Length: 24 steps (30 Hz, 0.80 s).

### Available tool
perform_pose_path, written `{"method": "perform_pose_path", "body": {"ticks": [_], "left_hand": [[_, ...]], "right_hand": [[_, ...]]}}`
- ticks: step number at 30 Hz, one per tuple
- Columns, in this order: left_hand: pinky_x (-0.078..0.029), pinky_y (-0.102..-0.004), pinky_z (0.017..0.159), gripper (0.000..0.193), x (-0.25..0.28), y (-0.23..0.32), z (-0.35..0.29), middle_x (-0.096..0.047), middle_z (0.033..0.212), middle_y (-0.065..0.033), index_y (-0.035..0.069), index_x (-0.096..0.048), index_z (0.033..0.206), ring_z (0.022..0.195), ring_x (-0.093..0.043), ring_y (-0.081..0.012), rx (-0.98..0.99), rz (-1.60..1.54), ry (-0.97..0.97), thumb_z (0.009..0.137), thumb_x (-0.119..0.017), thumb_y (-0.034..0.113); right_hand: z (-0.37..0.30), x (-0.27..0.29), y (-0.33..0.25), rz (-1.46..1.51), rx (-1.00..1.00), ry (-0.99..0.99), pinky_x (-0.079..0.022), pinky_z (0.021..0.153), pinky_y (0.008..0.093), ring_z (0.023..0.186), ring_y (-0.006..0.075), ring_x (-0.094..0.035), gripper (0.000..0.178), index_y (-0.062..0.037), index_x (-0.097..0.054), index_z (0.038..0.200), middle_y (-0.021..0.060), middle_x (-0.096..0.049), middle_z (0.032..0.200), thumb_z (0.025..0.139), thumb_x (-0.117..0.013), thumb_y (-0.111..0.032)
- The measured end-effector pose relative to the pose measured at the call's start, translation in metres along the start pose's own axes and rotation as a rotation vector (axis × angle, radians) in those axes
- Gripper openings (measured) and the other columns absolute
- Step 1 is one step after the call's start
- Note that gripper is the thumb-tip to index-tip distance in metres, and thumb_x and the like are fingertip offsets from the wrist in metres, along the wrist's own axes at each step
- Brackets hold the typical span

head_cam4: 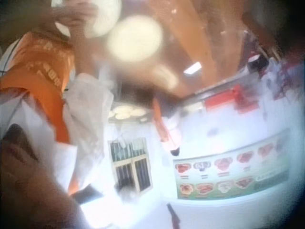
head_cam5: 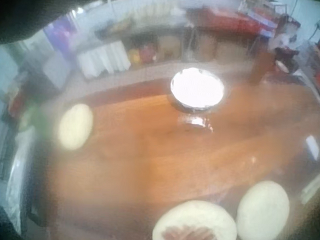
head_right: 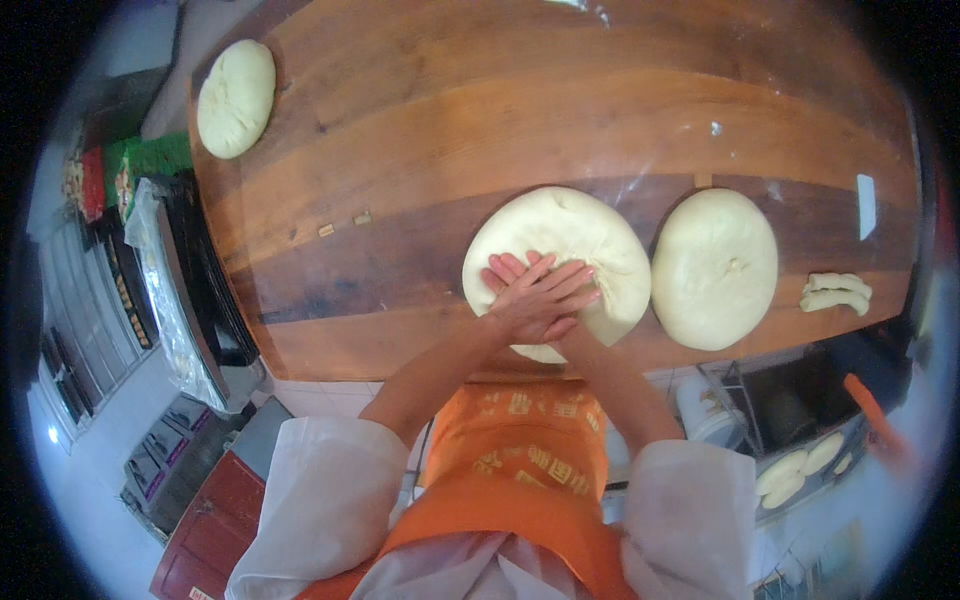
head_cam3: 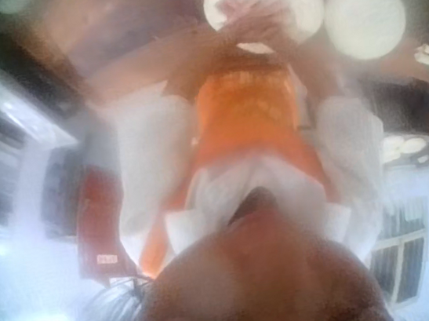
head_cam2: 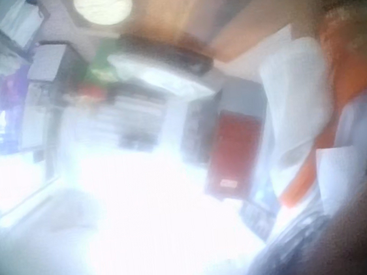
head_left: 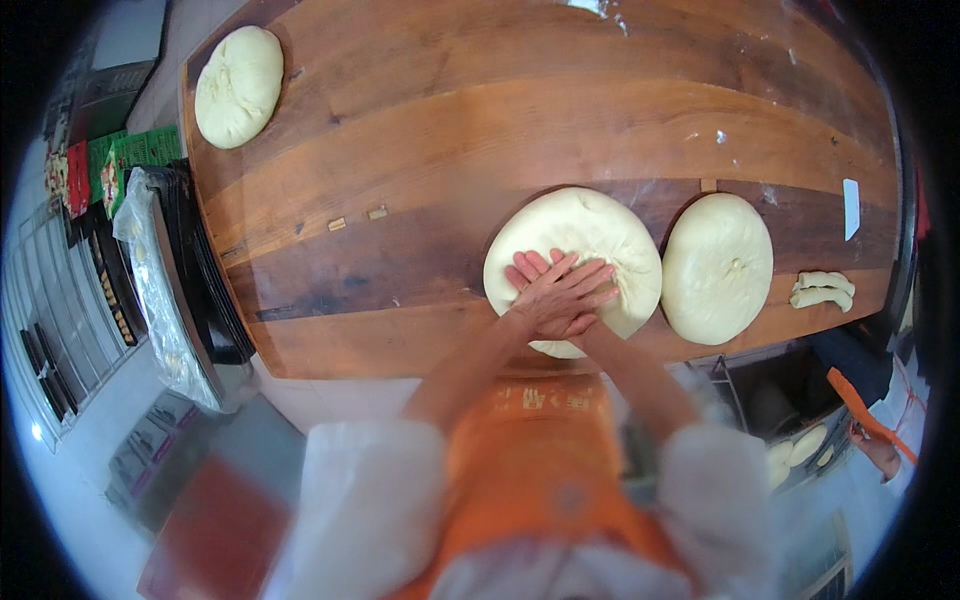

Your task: The person kneads a large dough ball by hand on a wooden table, scatters flour onto the surface, flattens the dough, and uses a rolling pin to roll it into a large circle.

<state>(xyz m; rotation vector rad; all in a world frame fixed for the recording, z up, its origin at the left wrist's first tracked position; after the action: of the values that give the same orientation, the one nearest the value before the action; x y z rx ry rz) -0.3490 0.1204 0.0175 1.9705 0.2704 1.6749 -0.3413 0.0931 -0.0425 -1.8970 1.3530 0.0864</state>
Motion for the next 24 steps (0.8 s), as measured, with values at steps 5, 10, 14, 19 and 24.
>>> {"method": "perform_pose_path", "body": {"ticks": [5,10,14,19,24], "left_hand": [[-0.014,-0.044,0.11,0.062,0.017,0.003,-0.003,-0.032,0.142,-0.0065,0.016,-0.034,0.136,0.133,-0.025,-0.0222,0.019,-0.027,0.207,0.082,-0.05,0.041],[-0.016,-0.0426,0.11,0.066,0.054,-0.019,0.062,-0.039,0.138,-0.0101,0.004,-0.04,0.131,0.131,-0.031,-0.0208,0.002,-0.087,0.263,0.077,-0.056,0.038],[-0.017,-0.042,0.11,0.06,0.036,-0.035,0.081,-0.041,0.136,-0.0101,0.004,-0.043,0.129,0.129,-0.034,-0.0219,0.038,-0.033,0.282,0.077,-0.053,0.033],[-0.017,-0.0418,0.109,0.061,0.022,-0.037,0.085,-0.038,0.138,-0.01,0.004,-0.041,0.13,0.129,-0.032,-0.0218,0.043,0.062,0.247,0.078,-0.052,0.033],[-0.018,-0.0454,0.108,0.063,0.028,0.037,0.083,-0.036,0.139,-0.0087,0.003,-0.041,0.131,0.131,-0.03,-0.022,-0.051,-0.156,0.274,0.076,-0.056,0.032]], "right_hand": [[-0.01,-0.009,-0.029,-0.405,0.181,0.016,-0.009,0.112,0.041,0.136,0.027,-0.014,0.062,-0.0105,-0.019,0.141,0.0119,-0.017,0.147,0.089,-0.029,-0.043],[0.021,-0.011,-0.095,-1.249,0.507,-0.012,-0.009,0.112,0.0409,0.136,0.027,-0.015,0.061,-0.0096,-0.021,0.14,0.0122,-0.019,0.146,0.089,-0.031,-0.042],[0.046,-0.002,-0.103,-1.289,0.441,-0.022,-0.009,0.112,0.0408,0.136,0.0271,-0.016,0.061,-0.0089,-0.022,0.139,0.0125,-0.02,0.145,0.088,-0.033,-0.04],[0.05,0.003,-0.097,-1.108,0.368,-0.06,-0.01,0.112,0.0407,0.135,0.0271,-0.017,0.06,-0.0081,-0.024,0.139,0.0128,-0.022,0.145,0.088,-0.034,-0.039],[-0.009,0.047,-0.076,-0.493,0.156,-0.03,-0.01,0.112,0.0406,0.135,0.0272,-0.018,0.06,-0.0073,-0.025,0.138,0.0131,-0.024,0.144,0.087,-0.036,-0.037]]}}
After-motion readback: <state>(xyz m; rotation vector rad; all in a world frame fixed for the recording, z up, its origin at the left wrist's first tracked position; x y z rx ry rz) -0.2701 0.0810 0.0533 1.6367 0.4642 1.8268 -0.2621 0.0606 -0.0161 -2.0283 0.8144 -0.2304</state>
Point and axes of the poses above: each hand's wrist, its own z-axis towards the middle knuckle, its own x-axis out of the back of the hand, y = z × x, the point moved 6 cm from there along z, towards the middle knuckle
